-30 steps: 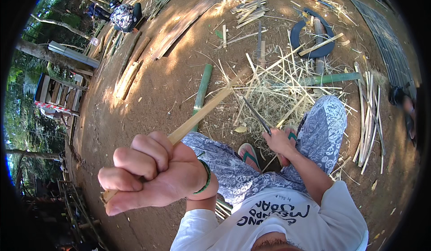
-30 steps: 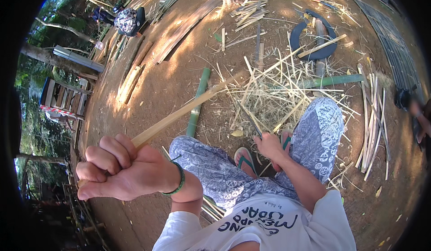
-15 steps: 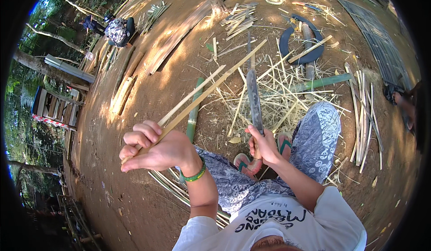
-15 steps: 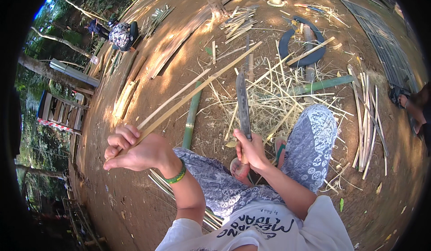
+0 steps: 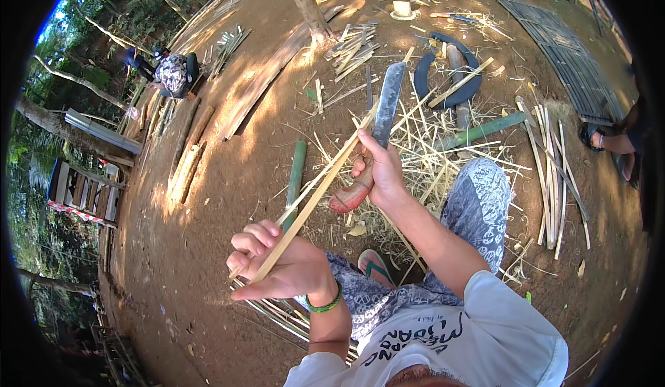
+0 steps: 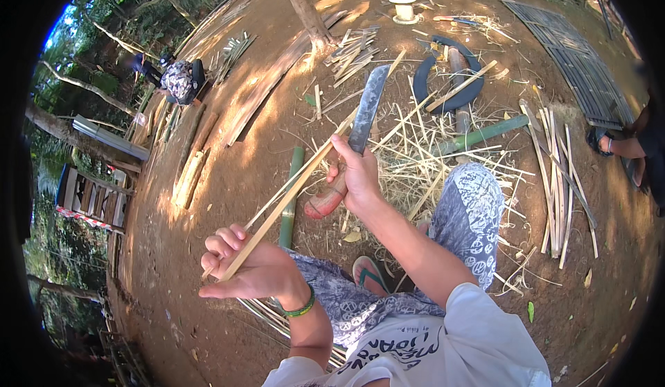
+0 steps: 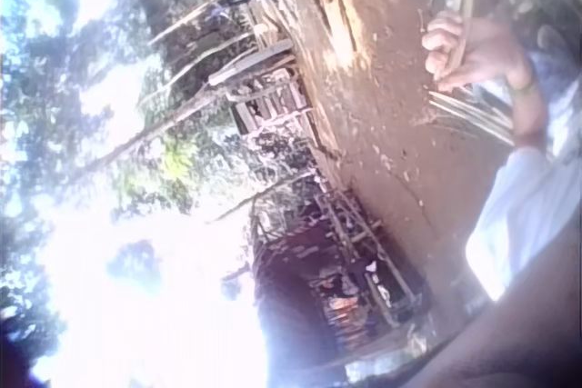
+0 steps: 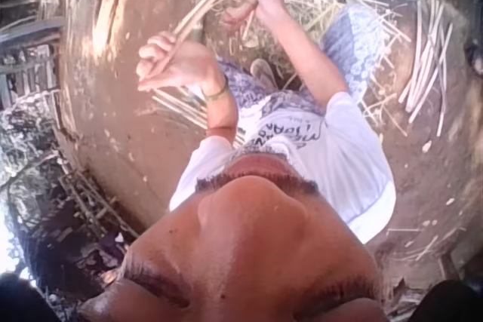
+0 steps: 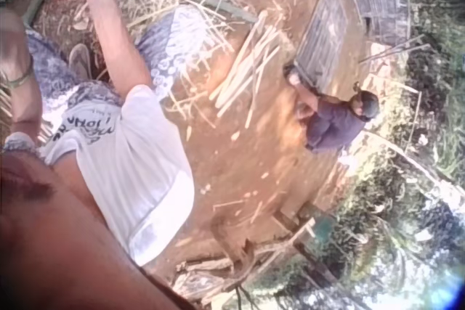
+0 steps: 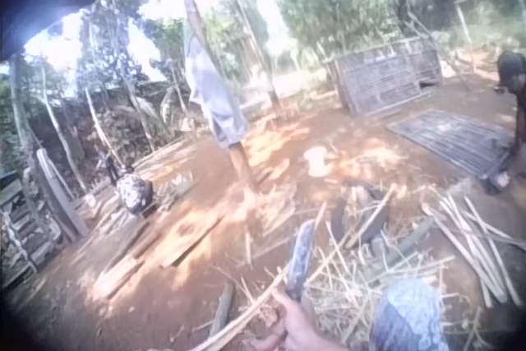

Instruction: The person sits on the ground and uses a large knife to split long bamboo poles into thin strips. They hold the bamboo with one hand and strike it with the knife to separate the material, occasionally inspecting the blade and the resulting strips.

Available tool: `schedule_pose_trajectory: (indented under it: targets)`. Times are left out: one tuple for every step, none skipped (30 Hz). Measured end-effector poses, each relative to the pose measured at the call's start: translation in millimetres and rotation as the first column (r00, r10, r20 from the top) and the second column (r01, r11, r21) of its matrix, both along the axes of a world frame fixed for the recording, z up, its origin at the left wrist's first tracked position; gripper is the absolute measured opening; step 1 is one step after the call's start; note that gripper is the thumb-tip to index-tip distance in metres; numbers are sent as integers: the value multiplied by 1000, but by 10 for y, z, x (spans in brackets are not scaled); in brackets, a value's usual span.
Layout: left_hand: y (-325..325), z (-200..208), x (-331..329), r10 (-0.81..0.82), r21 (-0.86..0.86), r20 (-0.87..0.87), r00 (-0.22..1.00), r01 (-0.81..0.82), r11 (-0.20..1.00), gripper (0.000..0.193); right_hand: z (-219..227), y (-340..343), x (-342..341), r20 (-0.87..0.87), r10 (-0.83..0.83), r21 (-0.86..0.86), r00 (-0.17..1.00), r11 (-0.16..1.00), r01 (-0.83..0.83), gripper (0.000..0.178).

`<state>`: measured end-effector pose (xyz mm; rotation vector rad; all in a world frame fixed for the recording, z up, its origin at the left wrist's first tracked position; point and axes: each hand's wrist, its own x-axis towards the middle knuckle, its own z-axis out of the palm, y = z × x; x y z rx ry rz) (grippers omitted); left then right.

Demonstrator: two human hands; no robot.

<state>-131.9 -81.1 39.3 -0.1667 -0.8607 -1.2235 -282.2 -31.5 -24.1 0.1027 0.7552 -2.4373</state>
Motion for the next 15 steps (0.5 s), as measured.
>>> schedule_pose_trajectory:
  targets:
    - [10, 17, 15, -22, -20, -23, 1000, 21, 1000, 61, 9, 0, -14, 6, -6, -16, 1000, 1000, 6, 31]
    - [-28, 18, 98, -106, -103, -64, 992, 99, 990, 70, -4, 2, -35, -15, -1, -41, 1000, 999, 0, 28]
    - [-22, 93, 122, -70, -101, -95, 993, 60, 993, 69, -9, 28, -54, -22, -11, -30, 1000, 999, 11, 27]
    - [19, 226, 147, -32, -98, -125, 992, 20, 995, 68, -14, 53, -72, -28, -20, -19, 999, 1000, 20, 27]
    - [17, 305, 168, 5, -93, -155, 988, -19, 996, 68, -22, 83, -93, -34, -30, -8, 999, 1000, 30, 27]
    - [-59, 320, 255, -42, -150, -160, 986, 18, 988, 67, -37, 126, -128, -35, -75, 31, 997, 997, 76, 26]
    - [-183, 341, 410, -91, -208, -162, 983, 56, 977, 67, -44, 188, -179, -64, -103, 31, 993, 994, 105, 26]
    - [-319, 373, 531, -131, -264, -160, 978, 85, 961, 66, -56, 236, -209, -91, -122, 30, 988, 992, 125, 26]
    - [-456, 389, 572, -147, -300, -108, 983, 109, 948, 67, -64, 273, -233, -118, -142, 31, 983, 989, 146, 26]
    - [-593, 377, 609, -159, -334, -52, 986, 133, 933, 68, -22, 313, -242, -138, -171, 43, 976, 983, 178, 27]
    - [-717, 341, 624, -170, -367, 3, 985, 159, 917, 68, 5, 352, -268, -167, -178, 44, 970, 981, 188, 27]
    - [-855, 255, 554, -27, -218, 124, 992, 54, 974, 72, 34, 395, -293, -199, -185, 47, 962, 979, 198, 27]
    - [-997, 29, 417, 252, -86, 514, 820, -243, 966, 73, 62, 427, -315, -233, -189, 52, 954, 977, 206, 28]
    - [-972, -46, 275, 269, -64, 723, 636, -325, 943, 74, 89, 469, -347, -265, -214, 77, 940, 967, 242, 31]
    - [-943, -105, 157, 251, -90, 884, 394, -383, 919, 75, 131, 516, -343, -302, -203, 96, 931, 966, 241, 32]
